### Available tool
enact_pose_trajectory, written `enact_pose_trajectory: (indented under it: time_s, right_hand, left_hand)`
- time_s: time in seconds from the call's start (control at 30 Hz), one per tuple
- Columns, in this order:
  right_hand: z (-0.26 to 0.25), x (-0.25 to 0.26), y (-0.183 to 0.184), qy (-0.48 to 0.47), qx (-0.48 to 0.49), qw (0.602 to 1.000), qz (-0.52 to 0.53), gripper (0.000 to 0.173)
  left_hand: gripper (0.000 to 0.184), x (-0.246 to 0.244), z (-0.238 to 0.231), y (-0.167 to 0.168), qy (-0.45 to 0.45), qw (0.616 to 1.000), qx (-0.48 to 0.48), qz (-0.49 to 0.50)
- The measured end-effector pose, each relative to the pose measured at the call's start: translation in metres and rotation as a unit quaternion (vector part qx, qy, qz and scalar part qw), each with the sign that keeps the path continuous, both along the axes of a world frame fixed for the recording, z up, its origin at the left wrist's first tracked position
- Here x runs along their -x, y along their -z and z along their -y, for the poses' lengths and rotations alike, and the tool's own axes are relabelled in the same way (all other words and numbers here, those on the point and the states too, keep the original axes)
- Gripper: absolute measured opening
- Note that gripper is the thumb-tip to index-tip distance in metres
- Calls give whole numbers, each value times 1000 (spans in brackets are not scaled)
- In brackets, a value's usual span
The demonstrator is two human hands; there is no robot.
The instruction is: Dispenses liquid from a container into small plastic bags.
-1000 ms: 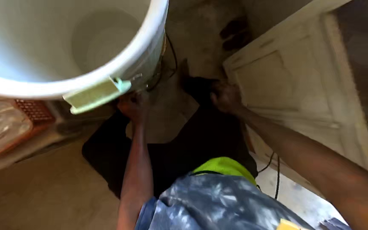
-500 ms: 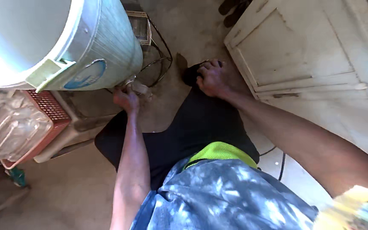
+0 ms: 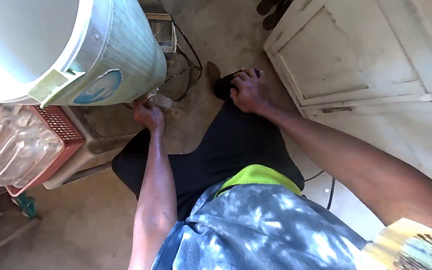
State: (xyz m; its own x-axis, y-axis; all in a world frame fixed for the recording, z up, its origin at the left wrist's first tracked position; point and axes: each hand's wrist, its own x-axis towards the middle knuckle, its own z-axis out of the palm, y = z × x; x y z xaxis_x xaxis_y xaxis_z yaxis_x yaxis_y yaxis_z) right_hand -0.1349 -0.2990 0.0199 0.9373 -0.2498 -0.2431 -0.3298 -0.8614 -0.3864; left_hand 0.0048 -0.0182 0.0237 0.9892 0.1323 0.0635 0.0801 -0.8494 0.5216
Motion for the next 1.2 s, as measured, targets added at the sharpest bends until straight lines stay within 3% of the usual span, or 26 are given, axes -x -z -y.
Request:
enact_pose_trajectory:
  time_s: [1.2]
  right_hand:
    - [-3, -2, -2, -3, 10, 1000, -8, 37]
  left_hand:
    - [26, -1, -3, 6, 1, 1000, 1, 21]
